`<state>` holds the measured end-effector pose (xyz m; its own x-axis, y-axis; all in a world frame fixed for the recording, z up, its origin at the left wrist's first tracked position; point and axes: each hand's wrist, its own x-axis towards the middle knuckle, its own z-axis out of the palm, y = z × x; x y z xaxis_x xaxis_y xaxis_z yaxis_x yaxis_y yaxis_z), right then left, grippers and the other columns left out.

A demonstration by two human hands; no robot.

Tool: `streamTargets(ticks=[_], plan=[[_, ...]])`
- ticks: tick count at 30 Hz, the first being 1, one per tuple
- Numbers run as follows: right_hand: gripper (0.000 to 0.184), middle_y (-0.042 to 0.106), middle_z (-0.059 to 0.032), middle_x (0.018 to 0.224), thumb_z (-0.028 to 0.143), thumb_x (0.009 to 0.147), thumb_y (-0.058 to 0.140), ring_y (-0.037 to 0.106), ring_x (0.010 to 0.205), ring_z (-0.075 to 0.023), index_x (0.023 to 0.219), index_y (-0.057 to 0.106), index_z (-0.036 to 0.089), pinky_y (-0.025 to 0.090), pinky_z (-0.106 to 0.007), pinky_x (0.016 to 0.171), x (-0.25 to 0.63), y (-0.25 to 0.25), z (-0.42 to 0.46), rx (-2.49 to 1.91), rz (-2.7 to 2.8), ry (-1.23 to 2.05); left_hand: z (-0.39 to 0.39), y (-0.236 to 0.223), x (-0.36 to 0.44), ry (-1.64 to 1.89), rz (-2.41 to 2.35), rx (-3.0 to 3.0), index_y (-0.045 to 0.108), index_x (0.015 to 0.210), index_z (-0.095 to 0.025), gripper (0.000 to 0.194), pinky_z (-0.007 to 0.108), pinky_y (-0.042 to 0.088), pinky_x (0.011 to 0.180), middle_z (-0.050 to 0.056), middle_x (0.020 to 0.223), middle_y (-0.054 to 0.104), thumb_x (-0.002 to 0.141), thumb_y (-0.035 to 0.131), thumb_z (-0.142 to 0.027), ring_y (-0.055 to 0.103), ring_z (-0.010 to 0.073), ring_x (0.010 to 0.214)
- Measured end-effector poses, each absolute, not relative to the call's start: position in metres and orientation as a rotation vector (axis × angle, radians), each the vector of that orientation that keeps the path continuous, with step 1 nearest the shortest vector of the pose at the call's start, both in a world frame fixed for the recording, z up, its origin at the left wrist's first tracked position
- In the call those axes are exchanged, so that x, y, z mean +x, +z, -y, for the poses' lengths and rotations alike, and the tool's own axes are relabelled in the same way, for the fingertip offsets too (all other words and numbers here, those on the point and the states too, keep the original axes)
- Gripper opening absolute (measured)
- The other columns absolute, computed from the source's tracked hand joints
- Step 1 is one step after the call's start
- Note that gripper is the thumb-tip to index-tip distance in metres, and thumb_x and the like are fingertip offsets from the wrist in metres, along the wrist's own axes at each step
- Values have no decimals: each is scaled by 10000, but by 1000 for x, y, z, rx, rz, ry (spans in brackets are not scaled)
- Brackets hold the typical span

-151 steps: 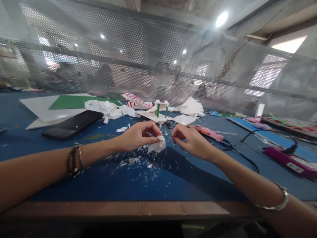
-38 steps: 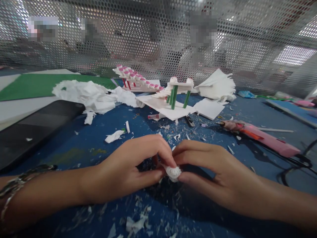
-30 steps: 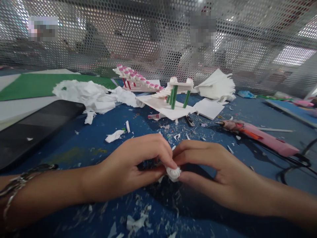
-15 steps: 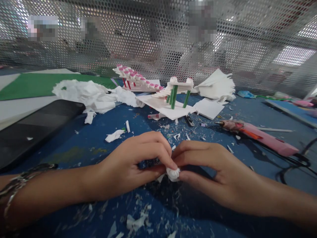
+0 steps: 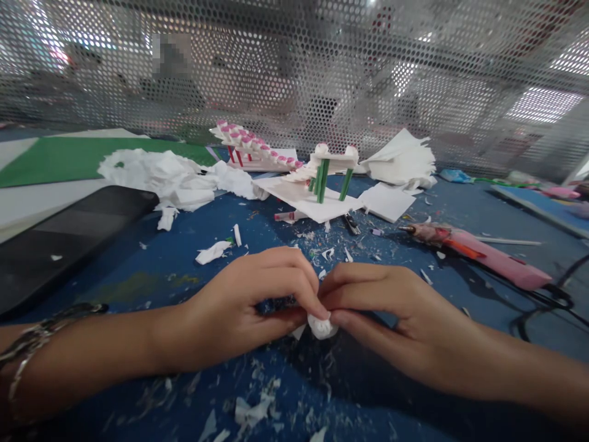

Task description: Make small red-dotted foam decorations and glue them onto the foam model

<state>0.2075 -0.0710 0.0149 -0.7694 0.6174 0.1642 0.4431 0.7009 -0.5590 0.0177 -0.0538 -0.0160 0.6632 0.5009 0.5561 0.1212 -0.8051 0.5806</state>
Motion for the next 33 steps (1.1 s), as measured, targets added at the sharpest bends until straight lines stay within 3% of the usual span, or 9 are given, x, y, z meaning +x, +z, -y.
streamTargets(ticks=[8, 13, 19, 26, 33], plan=[[164, 573, -32, 863, 141, 832, 396, 522, 780, -81, 878, 554, 133, 419, -195, 719, 212, 17, 69, -792, 2595, 709, 52, -13, 18, 1002, -622, 2285, 569, 724, -168, 155, 146, 423, 631, -28, 739, 569, 710, 531, -18, 546, 64, 697], [164, 579, -12, 745, 274, 765, 551, 520, 674, -80, 842, 552, 130, 421, -177, 615, 211, 10, 71, -831, 2528, 326, 54, -15, 19, 1001, -702, 2212, 548, 729, -165, 155, 133, 419, 588, -32, 737, 550, 691, 530, -16, 529, 54, 656], [132, 613, -10, 710, 233, 816, 489, 550, 671, -93, 728, 557, 162, 426, -191, 630, 208, 3, 78, -733, 2472, -173, 55, -18, 21, 1007, -658, 2144, 529, 730, -163, 90, 115, 426, 557, -20, 745, 551, 725, 528, -73, 526, 49, 641], [120, 610, 4, 707, 192, 815, 483, 547, 669, -71, 745, 576, 160, 438, -164, 628, 208, 8, 80, -826, 2448, 80, 54, -16, 22, 985, -675, 2136, 543, 721, -149, 72, 114, 435, 564, -12, 738, 563, 722, 537, -77, 532, 47, 634], [201, 630, -3, 706, 175, 837, 435, 567, 687, -85, 702, 584, 178, 447, -182, 648, 208, 6, 84, -836, 2433, -18, 54, -15, 21, 980, -684, 2120, 534, 713, -153, 115, 84, 426, 556, -26, 743, 551, 706, 535, -39, 523, 31, 641]])
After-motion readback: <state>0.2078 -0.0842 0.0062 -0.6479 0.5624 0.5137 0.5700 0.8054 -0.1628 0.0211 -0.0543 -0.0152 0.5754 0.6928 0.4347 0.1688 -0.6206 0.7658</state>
